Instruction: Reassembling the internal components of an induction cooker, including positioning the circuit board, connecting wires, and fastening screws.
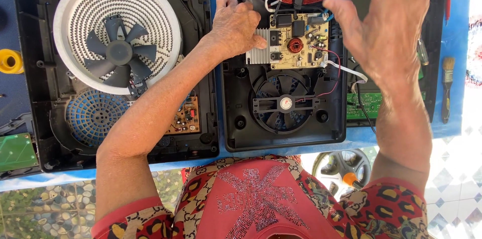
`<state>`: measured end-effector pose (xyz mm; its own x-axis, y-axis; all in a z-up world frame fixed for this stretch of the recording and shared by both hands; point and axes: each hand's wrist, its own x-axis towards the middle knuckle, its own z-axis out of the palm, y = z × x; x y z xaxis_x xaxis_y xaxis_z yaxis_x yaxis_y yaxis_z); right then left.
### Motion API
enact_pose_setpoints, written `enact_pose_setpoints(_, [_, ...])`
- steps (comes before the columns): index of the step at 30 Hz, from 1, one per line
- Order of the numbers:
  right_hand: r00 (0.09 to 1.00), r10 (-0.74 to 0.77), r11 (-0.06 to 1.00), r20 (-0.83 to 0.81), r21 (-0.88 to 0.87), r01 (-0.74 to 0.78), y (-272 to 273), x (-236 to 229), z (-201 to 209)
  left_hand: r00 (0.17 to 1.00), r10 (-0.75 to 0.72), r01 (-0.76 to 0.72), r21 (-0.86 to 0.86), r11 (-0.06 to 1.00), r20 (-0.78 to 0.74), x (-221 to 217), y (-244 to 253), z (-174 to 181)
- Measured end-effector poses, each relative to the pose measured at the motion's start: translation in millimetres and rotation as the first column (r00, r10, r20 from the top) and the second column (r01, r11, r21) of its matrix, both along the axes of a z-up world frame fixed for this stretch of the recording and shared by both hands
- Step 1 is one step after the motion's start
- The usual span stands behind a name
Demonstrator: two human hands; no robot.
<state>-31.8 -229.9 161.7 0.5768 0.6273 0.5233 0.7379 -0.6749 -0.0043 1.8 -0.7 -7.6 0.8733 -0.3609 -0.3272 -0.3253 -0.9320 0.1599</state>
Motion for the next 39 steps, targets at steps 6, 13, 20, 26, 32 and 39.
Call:
enact_pose_setpoints(6, [0.981,-0.043,0.968,-0.188,0.234,0.087,-47.1,-25.5,-28.8,1.000,-0.005,0.006,-0.060,0.998,0.020,-4.3,2.4,-8.8])
enact_pose_setpoints(13, [0.920,-0.250,0.908,-0.303,0.255,0.331,-148.9,-14.4,-70.8,0.999,-0.038,0.040,-0.109,0.993,0.022,-7.7,5.3,12.0])
enact_pose_setpoints(20, [0.844,-0.335,0.894,-0.419,0.140,0.425,-183.7,-3.5,-120.2,0.997,-0.058,0.061,-0.090,0.994,0.044,-5.6,6.8,1.1])
enact_pose_setpoints(26, [0.826,-0.292,0.907,-0.481,0.134,0.399,-183.9,-12.1,-124.5,0.995,-0.079,0.084,-0.098,0.992,0.056,-5.8,8.7,-0.5])
enact_pose_setpoints(32, [0.759,-0.285,0.947,-0.586,-0.051,0.317,-169.5,-18.8,-133.1,0.994,-0.091,0.096,-0.098,0.991,0.058,-6.1,8.5,0.7])
enact_pose_setpoints(39, [0.821,-0.385,0.922,-0.423,-0.222,0.318,-167.2,-10.1,-147.0,0.997,-0.071,0.075,-0.086,0.994,0.042,-4.8,8.7,-2.5])
